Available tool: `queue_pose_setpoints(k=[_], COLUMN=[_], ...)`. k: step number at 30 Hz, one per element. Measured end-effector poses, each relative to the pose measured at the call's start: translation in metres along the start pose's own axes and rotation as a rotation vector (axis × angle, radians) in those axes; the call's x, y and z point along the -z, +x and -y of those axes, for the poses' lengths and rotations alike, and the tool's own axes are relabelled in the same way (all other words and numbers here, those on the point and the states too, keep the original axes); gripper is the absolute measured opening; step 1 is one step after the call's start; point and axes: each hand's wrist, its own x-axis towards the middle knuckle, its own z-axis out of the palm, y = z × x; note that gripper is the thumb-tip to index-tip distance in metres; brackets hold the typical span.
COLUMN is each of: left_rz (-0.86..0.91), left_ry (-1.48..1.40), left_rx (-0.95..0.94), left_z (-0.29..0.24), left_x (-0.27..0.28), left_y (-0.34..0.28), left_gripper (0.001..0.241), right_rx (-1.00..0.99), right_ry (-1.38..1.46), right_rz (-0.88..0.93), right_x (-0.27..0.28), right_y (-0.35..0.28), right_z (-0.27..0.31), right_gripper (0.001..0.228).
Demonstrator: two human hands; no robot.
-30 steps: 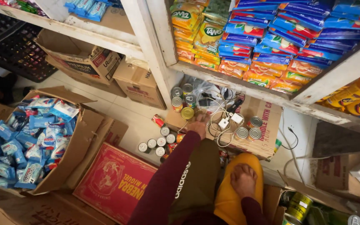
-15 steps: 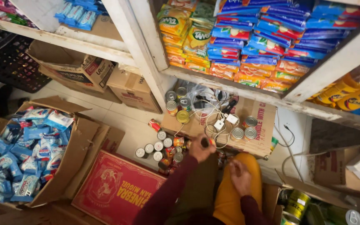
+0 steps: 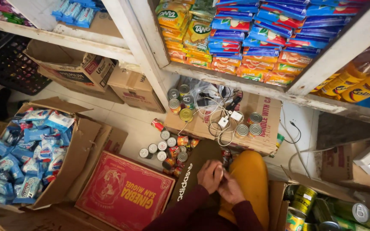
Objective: Stocking canned goods onto a low wooden shelf from a collection on the floor.
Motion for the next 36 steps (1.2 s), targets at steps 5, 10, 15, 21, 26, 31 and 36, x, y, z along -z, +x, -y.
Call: queue_pose_setpoints(k=[5,10,15,21,26,31,36], left_rz=[0.017,0.217,0.242,0.167,0.221,0.102,-0.003], left_ry=[0.09,0.151,0.187,-0.046,-0.689,-0.377,-0.371], left_rx=[-0.017,-0.152,-0.152,0.069,0.419,0.032,-0.152], left_z=[0.038,0.009,0.026,0.068,0.054,-0.064,-0.097], left_x=[-0.012,0.009,-0.009,-0.038,-0.036,0.015,0.022], left_y=[-0.009,-0.017,-0.024,-0.007,0.01,0.023,0.042], left_gripper=[0.028,0.052,0.053,0.037,0.044,0.039,0.039], right_rx=[-0.087,-0.156,-0.213,-0.159,0.524,0.587,0.881], right_ry=[0.069,0.056,-0.082,-0.242,-0.863,-0.433,-0.657], right_rz=[-0.035,-0.079,-0.247,-0.22,-0.2,-0.224,-0.219], right_x=[0.014,0.017,0.026,0.012,-0.061,-0.077,-0.124], right_y=[0.004,0.002,-0.005,-0.012,-0.034,-0.031,-0.069], right_z=[-0.006,-0.007,-0.014,-0.006,0.018,0.038,0.057], right_gripper=[0.026,0.027,0.031,0.039,0.038,0.038,0.042])
